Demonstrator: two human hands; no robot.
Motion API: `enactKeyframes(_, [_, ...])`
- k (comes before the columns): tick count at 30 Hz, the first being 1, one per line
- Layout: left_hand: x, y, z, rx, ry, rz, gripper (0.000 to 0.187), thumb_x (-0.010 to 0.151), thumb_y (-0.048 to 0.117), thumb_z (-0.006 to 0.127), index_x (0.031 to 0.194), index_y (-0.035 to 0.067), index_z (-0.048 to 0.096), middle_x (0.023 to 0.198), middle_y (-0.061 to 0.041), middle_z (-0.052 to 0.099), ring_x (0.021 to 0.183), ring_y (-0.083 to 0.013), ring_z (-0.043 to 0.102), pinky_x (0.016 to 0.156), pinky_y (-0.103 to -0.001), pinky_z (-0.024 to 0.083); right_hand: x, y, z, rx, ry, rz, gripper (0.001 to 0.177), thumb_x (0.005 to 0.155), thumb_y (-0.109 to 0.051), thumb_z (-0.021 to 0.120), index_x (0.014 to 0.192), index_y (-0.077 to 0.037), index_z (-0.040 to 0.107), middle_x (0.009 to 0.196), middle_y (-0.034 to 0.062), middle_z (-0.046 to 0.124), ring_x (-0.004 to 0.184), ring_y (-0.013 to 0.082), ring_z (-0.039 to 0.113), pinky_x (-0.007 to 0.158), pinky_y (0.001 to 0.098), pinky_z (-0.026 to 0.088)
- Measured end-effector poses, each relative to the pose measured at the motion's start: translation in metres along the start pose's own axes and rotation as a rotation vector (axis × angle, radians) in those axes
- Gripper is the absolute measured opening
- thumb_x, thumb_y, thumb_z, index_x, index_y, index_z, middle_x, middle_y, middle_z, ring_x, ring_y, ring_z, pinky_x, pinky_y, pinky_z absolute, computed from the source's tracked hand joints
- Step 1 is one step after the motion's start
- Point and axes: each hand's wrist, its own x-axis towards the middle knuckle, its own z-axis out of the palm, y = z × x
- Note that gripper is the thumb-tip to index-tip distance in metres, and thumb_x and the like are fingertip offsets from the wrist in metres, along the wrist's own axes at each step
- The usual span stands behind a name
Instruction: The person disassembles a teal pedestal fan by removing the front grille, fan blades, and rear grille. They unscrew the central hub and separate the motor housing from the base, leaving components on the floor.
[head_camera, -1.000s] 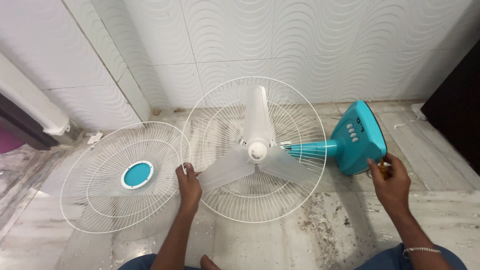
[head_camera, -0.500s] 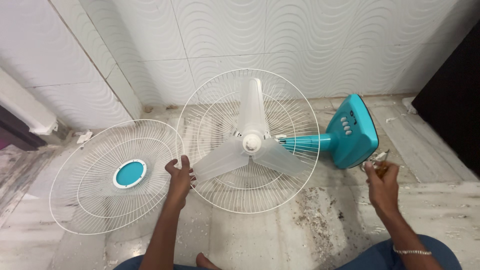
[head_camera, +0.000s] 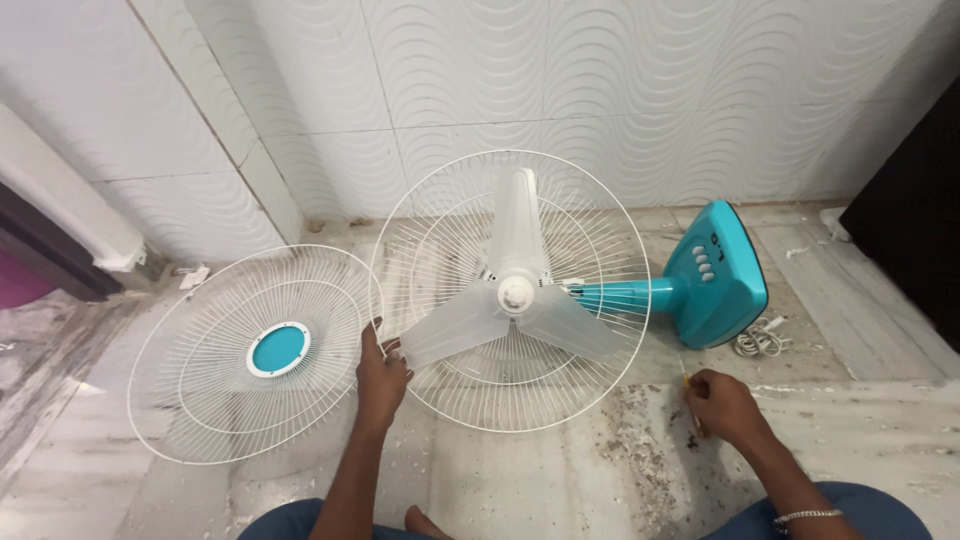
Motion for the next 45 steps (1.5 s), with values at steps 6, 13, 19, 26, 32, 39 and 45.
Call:
enactKeyframes(6, [0.004, 0.008, 0.0, -0.036, -0.011, 0.0, 0.066, 0.093, -0.01, 0.043, 0.153, 0.019, 0.034, 0.131, -0.021, 0.061, 0.099, -0.0264, 0.073, 0.075, -0.038, 0.066, -0.017, -0.018, -0.02, -0.039, 0.282, -0.225, 0.04, 0.08, -0.023, 0.078, 0.114, -0.001, 0.074, 0.107, 0.0188, 0.074, 0.095, 0.0314, 0.074, 0.084, 0.0407, 0.058])
enactKeyframes(13, [0.01, 0.009, 0.0, -0.05, -0.041, -0.015, 0.068, 0.091, -0.013, 0.042, 0.151, 0.018, 0.035, 0.13, -0.021, 0.061, 0.099, -0.0272, 0.074, 0.073, -0.038, 0.066, -0.035, -0.049, -0.068, 0.302, 0.789, -0.35, 0.076, 0.095, -0.026, 0.084, 0.142, 0.008, 0.036, 0.136, 0.0297, 0.048, 0.117, 0.0349, 0.055, 0.098, 0.0427, 0.053])
enactKeyframes(19, [0.011, 0.013, 0.004, -0.038, -0.068, -0.034, 0.071, 0.087, -0.016, 0.041, 0.15, 0.017, 0.038, 0.13, -0.023, 0.062, 0.097, -0.0289, 0.073, 0.073, -0.038, 0.066, -0.008, -0.06, -0.083, 0.5, 0.565, -0.412, 0.082, 0.088, -0.029, 0.084, 0.151, 0.003, 0.042, 0.137, 0.0236, 0.059, 0.122, 0.0271, 0.061, 0.096, 0.0383, 0.054])
enactKeyframes(26, [0.001, 0.024, 0.006, -0.024, -0.083, -0.029, 0.07, 0.086, -0.015, 0.04, 0.149, 0.016, 0.038, 0.13, -0.022, 0.062, 0.096, -0.0274, 0.074, 0.072, -0.037, 0.066, -0.037, -0.052, -0.087, 0.333, 0.644, -0.304, 0.061, 0.088, -0.031, 0.085, 0.134, 0.003, 0.064, 0.109, 0.0184, 0.074, 0.094, 0.0234, 0.072, 0.08, 0.0383, 0.059])
enactKeyframes(32, [-0.009, 0.02, 0.01, -0.007, -0.126, -0.007, 0.071, 0.084, -0.016, 0.045, 0.148, 0.015, 0.038, 0.13, -0.023, 0.063, 0.098, -0.0286, 0.074, 0.072, -0.038, 0.066, -0.063, -0.04, -0.095, 0.295, 0.673, -0.159, 0.068, 0.085, -0.037, 0.085, 0.134, 0.004, 0.063, 0.107, 0.0207, 0.074, 0.091, 0.0266, 0.073, 0.078, 0.0393, 0.06])
enactKeyframes(39, [-0.007, 0.005, 0.01, 0.087, -0.102, 0.048, 0.064, 0.091, -0.006, 0.045, 0.151, 0.013, 0.033, 0.137, -0.024, 0.059, 0.115, -0.0377, 0.068, 0.089, -0.047, 0.059, -0.071, -0.058, -0.095, 0.423, 0.79, -0.461, 0.09, 0.094, -0.033, 0.079, 0.16, 0.005, 0.031, 0.155, 0.0323, 0.043, 0.141, 0.0406, 0.049, 0.113, 0.0493, 0.042])
enactKeyframes(45, [-0.032, 0.03, 0.025, 0.36, 0.141, 0.377, 0.066, 0.098, 0.012, 0.055, 0.156, 0.002, 0.025, 0.16, -0.029, 0.028, 0.148, -0.0464, 0.03, 0.118, -0.058, 0.03, -0.091, -0.099, -0.09, -0.046, 0.975, -0.859, 0.074, 0.09, -0.016, 0.074, 0.151, -0.005, 0.034, 0.16, 0.0237, 0.034, 0.157, 0.041, 0.031, 0.133, 0.0577, 0.022])
